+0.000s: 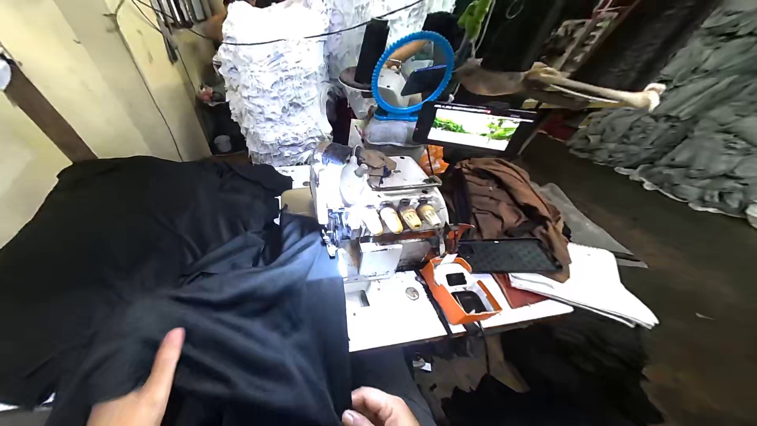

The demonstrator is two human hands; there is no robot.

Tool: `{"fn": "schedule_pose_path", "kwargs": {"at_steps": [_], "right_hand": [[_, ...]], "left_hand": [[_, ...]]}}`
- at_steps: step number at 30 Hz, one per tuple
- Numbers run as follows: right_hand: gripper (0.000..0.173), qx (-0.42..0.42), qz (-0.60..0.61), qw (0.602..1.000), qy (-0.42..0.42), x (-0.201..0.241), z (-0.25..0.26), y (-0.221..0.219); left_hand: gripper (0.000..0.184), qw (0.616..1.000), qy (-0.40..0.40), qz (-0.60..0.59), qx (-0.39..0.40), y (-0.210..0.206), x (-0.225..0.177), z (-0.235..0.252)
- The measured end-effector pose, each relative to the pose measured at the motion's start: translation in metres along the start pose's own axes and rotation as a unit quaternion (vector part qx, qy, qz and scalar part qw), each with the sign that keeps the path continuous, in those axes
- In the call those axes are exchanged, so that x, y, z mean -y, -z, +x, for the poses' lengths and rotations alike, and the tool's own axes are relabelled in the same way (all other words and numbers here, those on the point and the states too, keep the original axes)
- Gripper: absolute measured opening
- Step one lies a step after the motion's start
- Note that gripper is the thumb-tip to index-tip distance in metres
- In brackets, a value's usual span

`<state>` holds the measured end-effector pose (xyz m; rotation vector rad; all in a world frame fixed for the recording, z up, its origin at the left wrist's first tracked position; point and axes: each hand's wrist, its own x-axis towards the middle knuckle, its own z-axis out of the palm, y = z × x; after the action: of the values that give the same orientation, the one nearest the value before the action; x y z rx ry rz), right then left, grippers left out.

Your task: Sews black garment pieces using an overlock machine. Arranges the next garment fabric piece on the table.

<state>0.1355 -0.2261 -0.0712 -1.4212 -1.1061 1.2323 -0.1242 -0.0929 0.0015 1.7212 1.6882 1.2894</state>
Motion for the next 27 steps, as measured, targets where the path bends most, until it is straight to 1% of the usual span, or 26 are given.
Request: {"fn": "schedule_pose_path", "kwargs": {"at_steps": [1,2,3,4,5,6,7,8,9,11,12,14,16,18,20,22,25,27], "right_hand": [[0.017,-0.008,0.004,1.0,0.004,0.005,0.008,-0.001],[0.017,-0.018,0.007,1.0,0.002,0.009,0.015,-0.001],[0.016,-0.026,0.01,1.0,0.0,0.013,0.022,0.0],[0.016,-0.035,0.013,0.999,-0.001,0.017,0.028,0.0],[0.015,-0.044,0.018,0.999,-0.002,0.02,0.033,0.001],[0.015,-0.055,0.022,0.998,-0.002,0.022,0.04,0.001],[0.016,-0.068,0.028,0.997,0.002,0.024,0.046,0.002],[0.019,-0.083,0.037,0.996,0.009,0.026,0.053,0.002],[0.024,-0.099,0.049,0.994,0.013,0.028,0.06,0.003],[0.035,-0.128,0.052,0.99,0.027,0.035,0.075,0.007],[0.037,-0.143,0.036,0.988,0.045,0.039,0.083,0.009],[0.034,-0.166,-0.027,0.979,0.117,0.04,0.1,0.013],[0.023,-0.177,-0.109,0.958,0.199,0.038,0.116,0.018],[0.024,-0.189,-0.186,0.933,0.242,0.041,0.127,0.022],[0.025,-0.206,-0.225,0.918,0.255,0.046,0.131,0.022],[0.023,-0.218,-0.23,0.911,0.262,0.047,0.131,0.021],[0.022,-0.218,-0.217,0.914,0.265,0.046,0.13,0.02],[0.022,-0.21,-0.212,0.917,0.264,0.045,0.129,0.021]], "left_hand": [[0.06,0.987,0.018,0.127,0.094,0.007,-0.014,0.018],[0.065,0.96,0.021,0.208,0.187,0.007,-0.033,0.034],[0.058,0.929,0.019,0.248,0.276,0.002,-0.06,0.043],[0.046,0.921,-0.023,0.248,0.3,-0.012,-0.081,0.041],[0.036,0.932,-0.098,0.209,0.278,-0.033,-0.091,0.031],[0.031,0.941,-0.166,0.141,0.257,-0.058,-0.092,0.02],[0.031,0.942,-0.228,0.083,0.231,-0.086,-0.084,0.011],[0.036,0.94,-0.261,0.064,0.209,-0.112,-0.073,0.007],[0.04,0.941,-0.27,0.075,0.187,-0.133,-0.064,0.006],[0.042,0.944,-0.278,0.104,0.142,-0.159,-0.05,0.019],[0.041,0.944,-0.275,0.114,0.14,-0.165,-0.048,0.028],[0.039,0.944,-0.257,0.125,0.166,-0.168,-0.052,0.045],[0.039,0.94,-0.238,0.138,0.201,-0.172,-0.056,0.062],[0.038,0.933,-0.226,0.158,0.231,-0.178,-0.06,0.079],[0.034,0.931,-0.237,0.156,0.228,-0.187,-0.061,0.094],[0.03,0.931,-0.25,0.151,0.219,-0.195,-0.061,0.108],[0.023,0.93,-0.247,0.167,0.216,-0.202,-0.062,0.122],[0.017,0.934,-0.245,0.164,0.2,-0.204,-0.063,0.124]]}}
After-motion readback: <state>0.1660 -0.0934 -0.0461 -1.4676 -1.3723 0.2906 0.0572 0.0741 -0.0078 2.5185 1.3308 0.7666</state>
